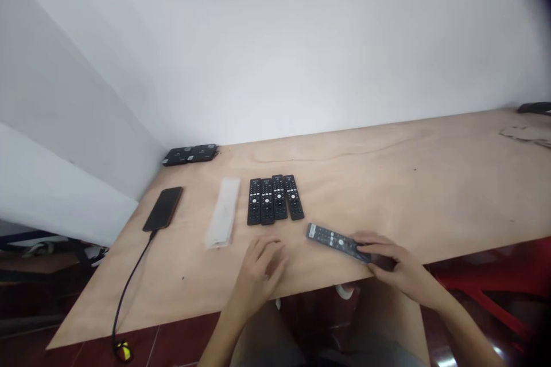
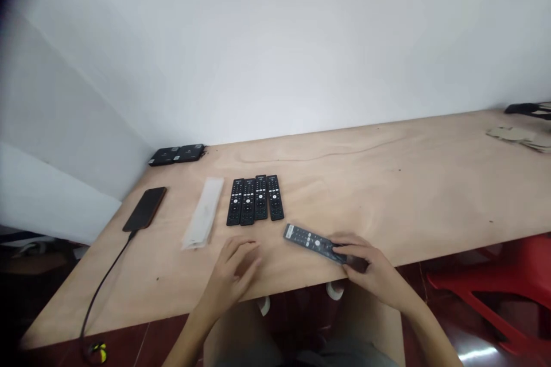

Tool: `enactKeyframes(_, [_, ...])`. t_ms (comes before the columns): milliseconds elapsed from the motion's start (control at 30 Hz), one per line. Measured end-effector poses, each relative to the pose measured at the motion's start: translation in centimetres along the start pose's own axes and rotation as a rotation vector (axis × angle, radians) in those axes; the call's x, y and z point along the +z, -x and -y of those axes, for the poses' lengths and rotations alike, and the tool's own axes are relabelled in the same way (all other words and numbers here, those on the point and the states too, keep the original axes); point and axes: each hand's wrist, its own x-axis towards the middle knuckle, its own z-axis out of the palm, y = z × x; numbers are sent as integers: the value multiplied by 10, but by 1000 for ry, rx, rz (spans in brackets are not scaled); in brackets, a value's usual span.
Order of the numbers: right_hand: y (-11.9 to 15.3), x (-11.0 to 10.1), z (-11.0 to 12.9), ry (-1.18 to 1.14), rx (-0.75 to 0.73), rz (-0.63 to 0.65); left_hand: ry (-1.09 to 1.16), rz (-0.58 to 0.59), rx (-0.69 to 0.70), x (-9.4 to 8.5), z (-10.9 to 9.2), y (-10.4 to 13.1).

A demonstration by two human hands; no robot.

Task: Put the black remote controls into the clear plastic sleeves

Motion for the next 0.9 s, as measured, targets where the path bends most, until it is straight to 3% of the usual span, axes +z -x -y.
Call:
enactKeyframes(167, [-21, 40, 34, -107, -103, 155, 68, 300, -31, 5, -18, -9])
enactKeyframes(267, [-36, 68, 46, -149, -137, 208, 70, 372, -49, -6, -12, -14])
enactKeyframes(367, [-47, 84, 46, -189, -78, 151, 69, 332, -116, -22, 3, -7])
enactKeyframes(533, [-55, 90, 36, -237, 148, -164, 51, 108, -245, -33, 24, 18])
enactKeyframes(633, [-56, 92, 38, -291, 95, -143, 40, 35, -242, -30, 28, 24])
enactKeyframes(733, [-56, 97, 43, -350, 53, -104, 46, 38, -218, -26, 27, 22])
enactKeyframes(900, [-53, 107, 47, -519, 122, -117, 44, 52, -233, -26, 25, 19])
